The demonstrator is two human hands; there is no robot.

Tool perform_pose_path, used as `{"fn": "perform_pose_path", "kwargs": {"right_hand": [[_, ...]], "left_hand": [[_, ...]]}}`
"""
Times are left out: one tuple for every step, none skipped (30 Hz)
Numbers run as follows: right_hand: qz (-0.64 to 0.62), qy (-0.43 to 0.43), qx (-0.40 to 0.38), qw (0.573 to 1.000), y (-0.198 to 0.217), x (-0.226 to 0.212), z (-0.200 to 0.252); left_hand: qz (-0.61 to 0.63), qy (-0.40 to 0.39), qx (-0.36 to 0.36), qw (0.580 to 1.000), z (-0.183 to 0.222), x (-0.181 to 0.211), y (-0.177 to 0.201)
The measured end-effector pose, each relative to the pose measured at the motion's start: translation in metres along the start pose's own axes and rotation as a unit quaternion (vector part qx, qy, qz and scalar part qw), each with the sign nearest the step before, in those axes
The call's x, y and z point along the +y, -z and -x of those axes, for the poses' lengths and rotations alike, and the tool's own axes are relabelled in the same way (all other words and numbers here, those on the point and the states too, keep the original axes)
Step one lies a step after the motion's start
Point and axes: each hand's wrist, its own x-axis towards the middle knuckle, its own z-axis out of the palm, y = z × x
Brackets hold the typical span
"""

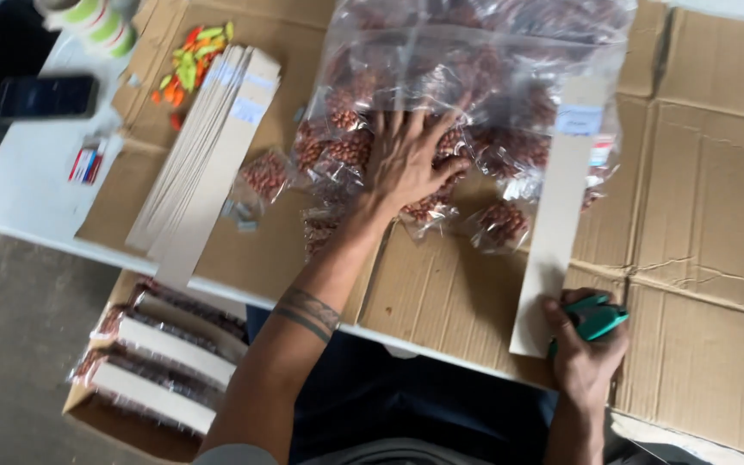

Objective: The person staples paper labels onto clear plastic bags filled with peanuts using a handheld stapler. They repeatedly pick up a bag, align the label, staple it, and place the finished package into a cardboard box.

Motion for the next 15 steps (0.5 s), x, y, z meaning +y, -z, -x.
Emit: {"fn": "perform_pose_path", "kwargs": {"right_hand": [[-0.002,0.002,0.018,1.0,0.0,0.003,0.001],[-0.001,0.003,0.011,1.0,-0.003,0.002,-0.002],[-0.005,0.005,0.017,1.0,-0.003,0.002,0.0],[-0.01,0.007,0.024,1.0,-0.002,0.001,0.002],[-0.006,0.005,0.025,1.0,-0.004,-0.002,0.003],[-0.027,0.009,0.027,0.999,-0.006,-0.006,0.003],[-0.049,0.013,0.033,0.998,-0.007,-0.01,0.003],[-0.046,0.013,0.038,0.998,-0.004,-0.009,0.004],[-0.067,0.01,0.043,0.997,-0.002,-0.008,0.004],[-0.088,0.008,0.048,0.995,-0.002,-0.008,0.003],[-0.088,0.008,0.047,0.995,0.001,-0.005,0.004],[-0.113,0.015,0.041,0.993,0.003,-0.003,0.005],[-0.142,0.023,0.033,0.989,0.001,-0.001,0.002],[-0.146,0.024,0.03,0.989,-0.004,-0.004,0.005],[-0.142,0.005,0.025,0.99,-0.004,-0.007,0.006]], "left_hand": [[-0.141,0.005,-0.007,0.99,0.017,0.002,0.002],[-0.142,0.012,-0.007,0.99,0.023,-0.002,0.006],[-0.113,0.0,-0.001,0.994,0.034,-0.003,0.009],[-0.084,-0.011,0.006,0.996,0.045,-0.003,0.012],[-0.081,-0.011,0.004,0.997,0.049,-0.008,0.024],[0.013,-0.052,0.02,0.998,0.053,-0.011,0.036],[0.107,-0.097,0.037,0.989,0.052,-0.013,0.047],[0.112,-0.101,0.036,0.988,0.063,-0.013,0.068],[0.184,-0.126,0.07,0.972,0.072,-0.014,0.09],[0.256,-0.151,0.103,0.949,0.08,-0.016,0.112],[0.255,-0.15,0.102,0.95,0.098,-0.023,0.129],[0.22,-0.107,0.203,0.948,0.115,-0.03,0.146],[0.178,-0.065,0.304,0.933,0.129,-0.041,0.166],[0.173,-0.065,0.305,0.934,0.157,-0.033,0.178],[0.202,-0.072,0.26,0.942,0.181,-0.022,0.187]]}}
